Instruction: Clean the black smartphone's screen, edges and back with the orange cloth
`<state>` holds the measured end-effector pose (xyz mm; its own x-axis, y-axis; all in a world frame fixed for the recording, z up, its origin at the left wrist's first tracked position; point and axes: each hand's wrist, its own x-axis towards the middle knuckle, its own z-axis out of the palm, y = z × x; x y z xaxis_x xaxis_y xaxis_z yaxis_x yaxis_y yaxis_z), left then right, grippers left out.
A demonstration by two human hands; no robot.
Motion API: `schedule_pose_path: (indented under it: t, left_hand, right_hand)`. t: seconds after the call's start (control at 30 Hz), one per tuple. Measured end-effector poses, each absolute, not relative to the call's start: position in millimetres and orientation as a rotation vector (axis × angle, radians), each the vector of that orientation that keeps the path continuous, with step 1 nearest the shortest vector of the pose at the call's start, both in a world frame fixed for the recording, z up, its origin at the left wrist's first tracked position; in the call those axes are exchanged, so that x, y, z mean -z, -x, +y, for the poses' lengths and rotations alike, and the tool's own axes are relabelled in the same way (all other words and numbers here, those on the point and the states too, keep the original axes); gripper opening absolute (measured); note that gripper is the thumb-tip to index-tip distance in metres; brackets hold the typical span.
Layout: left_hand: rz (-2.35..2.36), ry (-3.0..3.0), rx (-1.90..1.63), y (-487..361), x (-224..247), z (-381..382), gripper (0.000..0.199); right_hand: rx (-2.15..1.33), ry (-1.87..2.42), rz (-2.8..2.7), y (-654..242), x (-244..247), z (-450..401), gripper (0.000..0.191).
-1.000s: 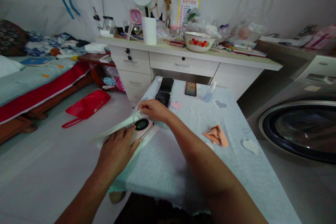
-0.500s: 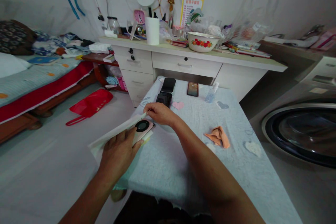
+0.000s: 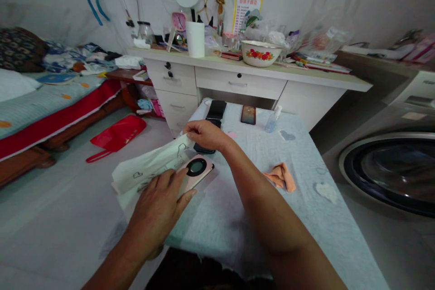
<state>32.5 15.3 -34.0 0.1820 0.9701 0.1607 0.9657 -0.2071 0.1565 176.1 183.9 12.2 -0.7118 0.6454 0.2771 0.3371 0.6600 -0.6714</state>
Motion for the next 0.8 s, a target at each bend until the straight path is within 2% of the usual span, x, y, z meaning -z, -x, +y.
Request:
schedule_pose_path:
  t: [0.13, 0.23, 0.27, 0.37, 0.47, 0.6, 0.67, 0.8]
  left_hand:
    - [1.9, -2.315, -0.428, -13.1, 46.7, 29.3, 0.049]
    - [1.884, -2.272, -0.469, -0.7, 54.9, 36.0, 0.051]
    - [1.878, -2.255, -0.478, 1.8, 55.9, 37.2, 0.052]
    - [1.844, -2.219, -0.49, 5.1, 54.9, 39.0, 0.054]
    - [1.818, -2.207, -0.509, 5.7, 52.3, 40.6, 0.056]
    - [1.839, -2.176, -0.522, 6.0, 51.8, 42.2, 0.056]
    - [1.825, -2.186, -0.528, 5.4, 51.8, 42.0, 0.055]
    - [1.806, -2.231, -0.52, 1.1, 49.9, 38.9, 0.053]
  right_hand:
    - [-0.721, 0.898, -2.474, -159.3, 1.9, 187.0, 0.02]
    - [-0.607, 0.995, -2.293, -166.4, 6.8, 176.6, 0.039]
    - [-0.531, 1.052, -2.233, -172.4, 7.0, 169.9, 0.041]
    - [-0.453, 1.325, -2.124, -193.3, 10.6, 141.9, 0.012]
    - [-0.644, 1.508, -2.136, -203.9, 27.6, 113.6, 0.004]
    - [-1.07, 1.449, -1.849, -192.4, 60.0, 96.1, 0.031]
    - [-1.322, 1.456, -1.663, -183.2, 69.9, 95.4, 0.035]
    - [-1.386, 1.472, -1.629, -180.5, 71.6, 100.4, 0.022]
